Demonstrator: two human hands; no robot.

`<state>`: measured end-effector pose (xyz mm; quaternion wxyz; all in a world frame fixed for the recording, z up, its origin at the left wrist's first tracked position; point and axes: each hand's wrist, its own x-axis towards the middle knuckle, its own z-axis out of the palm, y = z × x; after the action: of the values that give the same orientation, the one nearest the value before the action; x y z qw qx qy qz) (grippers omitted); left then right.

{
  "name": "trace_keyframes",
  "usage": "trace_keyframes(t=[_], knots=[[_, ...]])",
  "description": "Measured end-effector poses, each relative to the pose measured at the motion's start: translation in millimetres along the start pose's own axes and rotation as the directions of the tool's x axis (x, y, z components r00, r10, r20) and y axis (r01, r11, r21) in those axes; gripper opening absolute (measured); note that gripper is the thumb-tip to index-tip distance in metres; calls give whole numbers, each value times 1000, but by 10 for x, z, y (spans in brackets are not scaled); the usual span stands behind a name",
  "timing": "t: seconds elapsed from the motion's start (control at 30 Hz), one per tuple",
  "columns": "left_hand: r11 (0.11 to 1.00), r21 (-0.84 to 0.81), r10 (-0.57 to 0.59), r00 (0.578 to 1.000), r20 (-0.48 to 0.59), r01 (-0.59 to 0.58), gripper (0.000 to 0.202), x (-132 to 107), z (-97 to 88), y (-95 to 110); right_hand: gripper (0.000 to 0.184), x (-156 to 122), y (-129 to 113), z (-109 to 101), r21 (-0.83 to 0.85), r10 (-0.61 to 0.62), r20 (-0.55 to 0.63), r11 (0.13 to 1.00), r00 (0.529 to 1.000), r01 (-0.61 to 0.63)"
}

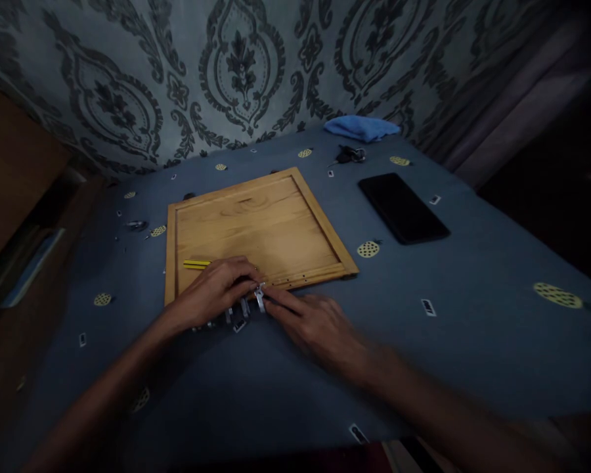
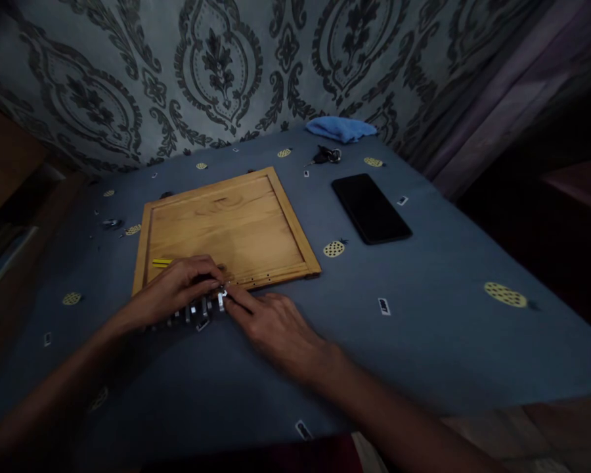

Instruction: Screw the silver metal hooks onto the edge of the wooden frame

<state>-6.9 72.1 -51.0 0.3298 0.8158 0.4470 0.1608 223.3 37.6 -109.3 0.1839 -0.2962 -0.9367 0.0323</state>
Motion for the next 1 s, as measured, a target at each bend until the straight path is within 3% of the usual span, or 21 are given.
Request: trace_keyframes(t=[0.3, 0.6, 0.8, 1.0], knots=[[997, 80, -23, 1000, 12, 22, 13, -1, 6, 40, 43, 14, -11, -16, -44, 2, -12, 999, 1000, -3], [999, 45, -9, 1000, 3, 9, 14, -24, -2, 55, 43, 18, -15, -23, -24, 13, 9, 1000, 1000, -13], [996, 38, -74, 997, -37, 75, 23, -129, -46, 100, 43, 40, -23, -51, -38, 6, 21, 999, 1000, -5], [988, 129, -71, 993, -92, 83, 38, -311, 84, 132, 43, 38, -23, -42, -11, 23, 12, 1000, 1000, -23]])
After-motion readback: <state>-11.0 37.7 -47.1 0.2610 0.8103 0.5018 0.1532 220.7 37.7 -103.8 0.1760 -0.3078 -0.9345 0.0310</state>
